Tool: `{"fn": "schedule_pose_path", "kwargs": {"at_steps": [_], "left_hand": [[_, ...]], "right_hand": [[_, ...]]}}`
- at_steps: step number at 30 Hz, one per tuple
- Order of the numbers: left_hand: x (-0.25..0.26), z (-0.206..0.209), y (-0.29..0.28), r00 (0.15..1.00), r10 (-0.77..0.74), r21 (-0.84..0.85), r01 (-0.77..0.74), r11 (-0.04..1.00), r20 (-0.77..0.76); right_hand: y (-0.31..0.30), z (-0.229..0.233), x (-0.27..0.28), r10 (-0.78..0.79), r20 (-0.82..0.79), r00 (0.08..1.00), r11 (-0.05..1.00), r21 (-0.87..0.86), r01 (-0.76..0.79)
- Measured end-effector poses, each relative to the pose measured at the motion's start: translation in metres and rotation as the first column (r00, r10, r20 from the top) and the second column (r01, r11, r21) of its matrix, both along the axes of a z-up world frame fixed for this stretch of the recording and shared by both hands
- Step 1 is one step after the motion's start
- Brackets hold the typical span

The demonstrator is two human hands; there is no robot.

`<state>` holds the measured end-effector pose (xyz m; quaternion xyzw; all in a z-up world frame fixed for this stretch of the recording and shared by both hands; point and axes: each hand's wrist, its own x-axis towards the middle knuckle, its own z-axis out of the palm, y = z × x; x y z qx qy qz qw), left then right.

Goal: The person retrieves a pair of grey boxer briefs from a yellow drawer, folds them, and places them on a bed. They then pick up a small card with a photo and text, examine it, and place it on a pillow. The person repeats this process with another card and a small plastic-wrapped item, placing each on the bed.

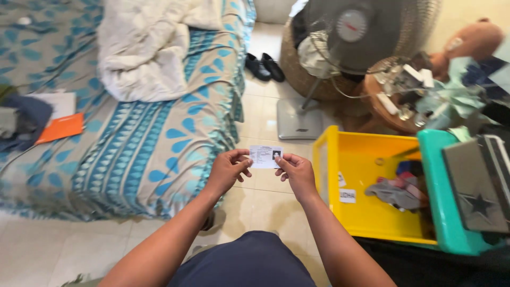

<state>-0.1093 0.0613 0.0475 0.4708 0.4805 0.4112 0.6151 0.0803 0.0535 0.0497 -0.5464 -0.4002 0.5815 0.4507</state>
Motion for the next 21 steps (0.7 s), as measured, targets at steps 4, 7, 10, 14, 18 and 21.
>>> {"fn": "schedule_pose_path", "kwargs": {"at_steps": [4, 7, 10, 14, 18, 21], "left_hand": [[-0.048, 0.004, -0.009, 0.996, 0.093, 0.0, -0.093, 0.996, 0.004], [-0.083, 0.006, -0.017, 0.986, 0.159, 0.018, -0.159, 0.987, -0.055], [-0.115, 0.005, -0.026, 0.979, 0.187, 0.044, -0.183, 0.982, -0.084], [-0.153, 0.0, -0.038, 0.972, 0.229, 0.06, -0.225, 0.972, -0.057], [-0.187, -0.005, -0.05, 0.966, 0.255, 0.053, -0.254, 0.966, -0.026], [-0.208, -0.007, -0.06, 0.961, 0.275, 0.059, -0.273, 0.96, -0.019]], "right_hand": [[0.0, -0.006, -0.047, 0.024, -0.042, 0.999, 0.996, 0.086, -0.021], [-0.001, -0.005, -0.078, 0.055, -0.06, 0.997, 0.982, 0.181, -0.044], [-0.005, 0.005, -0.109, 0.121, -0.118, 0.986, 0.98, 0.174, -0.099], [-0.006, 0.015, -0.146, 0.192, 0.094, 0.977, 0.978, 0.066, -0.198], [-0.004, 0.007, -0.179, 0.302, 0.021, 0.953, 0.952, 0.034, -0.303], [-0.003, -0.002, -0.2, 0.336, 0.038, 0.941, 0.941, -0.047, -0.334]]}}
